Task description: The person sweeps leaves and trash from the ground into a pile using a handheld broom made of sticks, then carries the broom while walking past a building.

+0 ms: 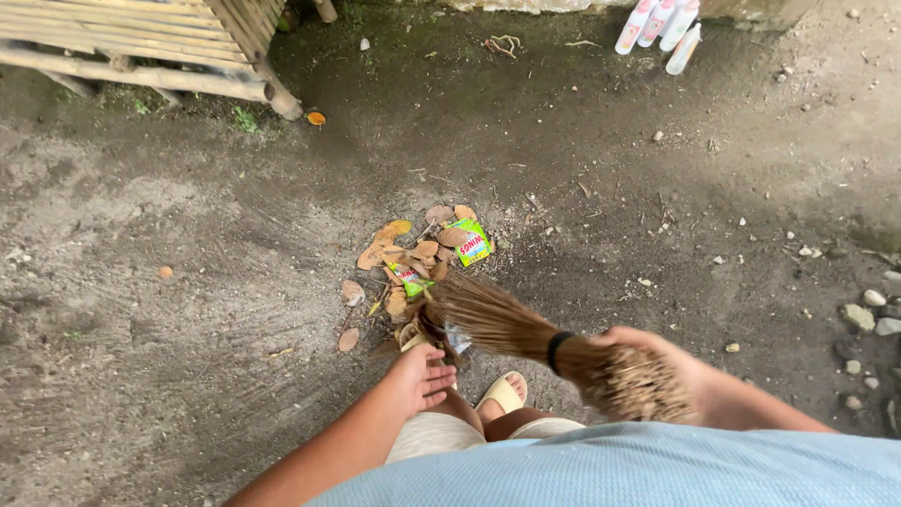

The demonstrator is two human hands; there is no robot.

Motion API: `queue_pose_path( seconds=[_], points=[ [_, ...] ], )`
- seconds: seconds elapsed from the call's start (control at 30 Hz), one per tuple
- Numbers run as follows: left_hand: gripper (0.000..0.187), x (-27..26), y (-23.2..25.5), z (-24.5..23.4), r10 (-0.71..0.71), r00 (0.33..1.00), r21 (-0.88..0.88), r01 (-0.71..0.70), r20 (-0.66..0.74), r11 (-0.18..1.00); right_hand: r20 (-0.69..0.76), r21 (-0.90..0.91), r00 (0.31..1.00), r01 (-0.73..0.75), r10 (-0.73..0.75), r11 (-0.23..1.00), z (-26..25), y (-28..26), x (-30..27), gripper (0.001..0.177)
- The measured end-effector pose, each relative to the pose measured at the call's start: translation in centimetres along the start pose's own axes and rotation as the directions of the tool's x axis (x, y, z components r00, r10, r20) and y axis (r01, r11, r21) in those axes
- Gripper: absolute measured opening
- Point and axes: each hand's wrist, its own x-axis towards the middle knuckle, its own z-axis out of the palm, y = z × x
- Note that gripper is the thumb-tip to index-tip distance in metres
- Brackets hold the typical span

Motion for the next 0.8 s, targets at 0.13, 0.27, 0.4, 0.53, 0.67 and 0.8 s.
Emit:
queue_pose_path(
  seconds=[0.13, 0.27, 0.4, 0.53, 0.67, 0.8],
  points=[
    [0.032, 0.8, 0.3, -0.5, 0.013, 0.999, -0.048, -0.012, 0.034, 0.999, -0.024, -0.082, 0.981, 0.192, -0.195, 0.978, -0.2, -2.8, -5.2, 0.068],
    [0.032, 1.0, -0.1, -1.4, 0.017, 1.0, -0.087, -0.016, 0.016, 0.996, -0.053, -0.068, 0.972, 0.226, -0.23, 0.972, -2.3, -6.2, -8.0, 0.073],
    [0.031, 0.5, -0.4, -2.8, 0.003, 1.0, -0.139, -0.004, -0.008, 0.99, -0.155, -0.204, 0.924, 0.315, -0.349, 0.927, -5.8, -11.8, -7.4, 0.065],
    [0.03, -1.0, -0.6, -5.5, 0.015, 1.0, -0.196, -0.014, 0.003, 0.981, -0.238, -0.401, 0.866, 0.325, -0.44, 0.857, -6.5, -18.5, -1.5, 0.063],
    [0.029, -2.8, -1.3, -8.6, 0.01, 0.998, -0.223, -0.025, -0.068, 0.975, -0.585, -0.498, 0.747, -0.023, -0.316, 0.867, -2.7, -21.9, 8.2, 0.073],
    [0.027, -3.6, -2.5, -11.8, -0.021, 0.994, -0.304, -0.013, -0.108, 0.953, -0.617, -0.595, 0.759, -0.278, -0.207, 0.754, 3.2, -17.7, 16.0, 0.079]
  ],
)
